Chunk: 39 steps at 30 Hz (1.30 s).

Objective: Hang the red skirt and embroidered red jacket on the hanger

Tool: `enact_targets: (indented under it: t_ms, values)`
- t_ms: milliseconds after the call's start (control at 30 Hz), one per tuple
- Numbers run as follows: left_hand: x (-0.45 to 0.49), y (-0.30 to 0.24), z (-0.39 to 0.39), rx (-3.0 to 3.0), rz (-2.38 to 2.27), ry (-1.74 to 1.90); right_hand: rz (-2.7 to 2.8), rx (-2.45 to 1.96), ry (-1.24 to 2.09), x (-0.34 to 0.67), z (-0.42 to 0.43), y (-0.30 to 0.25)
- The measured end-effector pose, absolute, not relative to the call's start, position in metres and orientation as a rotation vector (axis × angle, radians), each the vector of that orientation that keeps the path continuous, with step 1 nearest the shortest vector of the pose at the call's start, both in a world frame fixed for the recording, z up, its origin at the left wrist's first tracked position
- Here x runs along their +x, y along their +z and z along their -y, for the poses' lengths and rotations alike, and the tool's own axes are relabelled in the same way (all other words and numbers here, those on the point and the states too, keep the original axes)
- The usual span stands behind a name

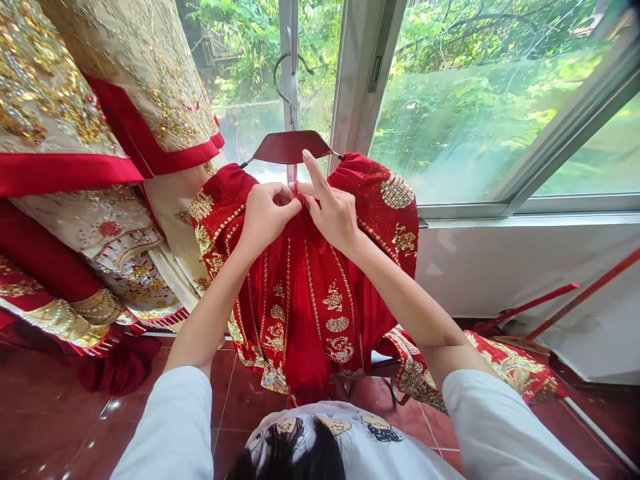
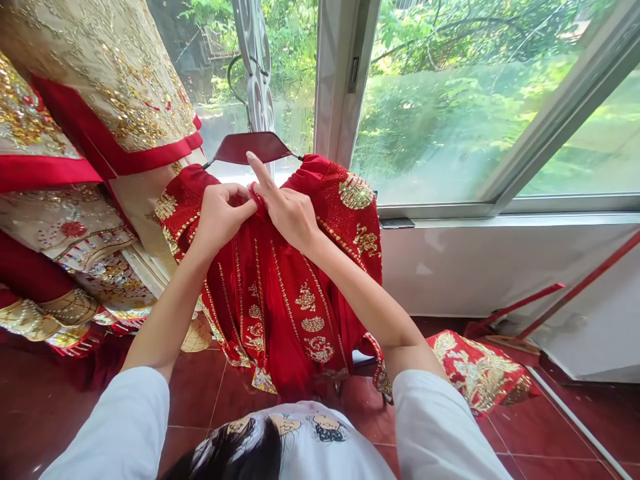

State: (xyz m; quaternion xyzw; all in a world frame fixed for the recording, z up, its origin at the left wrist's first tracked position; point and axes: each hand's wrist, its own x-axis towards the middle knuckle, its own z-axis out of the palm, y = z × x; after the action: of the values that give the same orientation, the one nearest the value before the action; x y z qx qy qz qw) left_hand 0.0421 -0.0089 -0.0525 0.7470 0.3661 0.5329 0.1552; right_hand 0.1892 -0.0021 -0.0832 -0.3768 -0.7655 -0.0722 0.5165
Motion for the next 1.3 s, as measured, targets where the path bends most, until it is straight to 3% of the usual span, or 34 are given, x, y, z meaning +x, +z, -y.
enact_targets:
  t_ms: [167,600,1000,1300]
  values:
    - [0.04,-0.055,0.008,2.247,-1.054,1.437,1.841,-0.855,-0.146,0.188,-0.002,-0.082]
    - [0.019,-0.063,0.019,2.486,-1.403,1.677,1.734,-0.961,-0.171,0.203,0.01,-0.08]
    - [0.033,-0.064,0.014,2.087,-1.226,1.811,1.704,-0.933,0.322,0.191,0.019,-0.062]
    - [0.007,-0.06,0.008,2.397,-1.229,1.678,1.771,-0.869,0.404,0.209,0.011,-0.057]
